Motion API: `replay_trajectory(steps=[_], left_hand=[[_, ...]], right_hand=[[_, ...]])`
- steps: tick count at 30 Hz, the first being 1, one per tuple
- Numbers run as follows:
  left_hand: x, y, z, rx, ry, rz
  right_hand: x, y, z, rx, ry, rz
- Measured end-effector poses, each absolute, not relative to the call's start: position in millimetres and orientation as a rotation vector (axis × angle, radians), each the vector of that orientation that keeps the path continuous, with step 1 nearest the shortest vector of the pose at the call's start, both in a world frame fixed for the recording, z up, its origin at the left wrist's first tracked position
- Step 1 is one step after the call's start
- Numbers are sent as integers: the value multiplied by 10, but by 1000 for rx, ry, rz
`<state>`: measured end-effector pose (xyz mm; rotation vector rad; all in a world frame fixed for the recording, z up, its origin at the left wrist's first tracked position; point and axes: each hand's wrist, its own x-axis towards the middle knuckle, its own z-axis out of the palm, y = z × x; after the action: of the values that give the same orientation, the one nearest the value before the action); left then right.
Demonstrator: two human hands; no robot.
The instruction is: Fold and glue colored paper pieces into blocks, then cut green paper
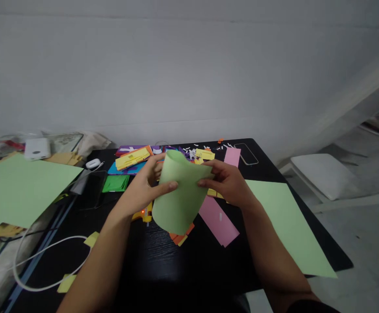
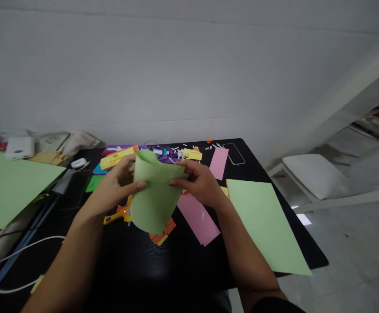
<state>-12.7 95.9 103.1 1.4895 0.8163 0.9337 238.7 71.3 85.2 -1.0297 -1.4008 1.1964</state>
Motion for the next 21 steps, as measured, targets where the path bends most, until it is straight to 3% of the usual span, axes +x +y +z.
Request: replay_trajectory(steps=[21], left_hand=[[-104, 849, 1067, 1338, 1041, 1179]], right_hand=[[2208, 557, 972, -906, -1298, 982]])
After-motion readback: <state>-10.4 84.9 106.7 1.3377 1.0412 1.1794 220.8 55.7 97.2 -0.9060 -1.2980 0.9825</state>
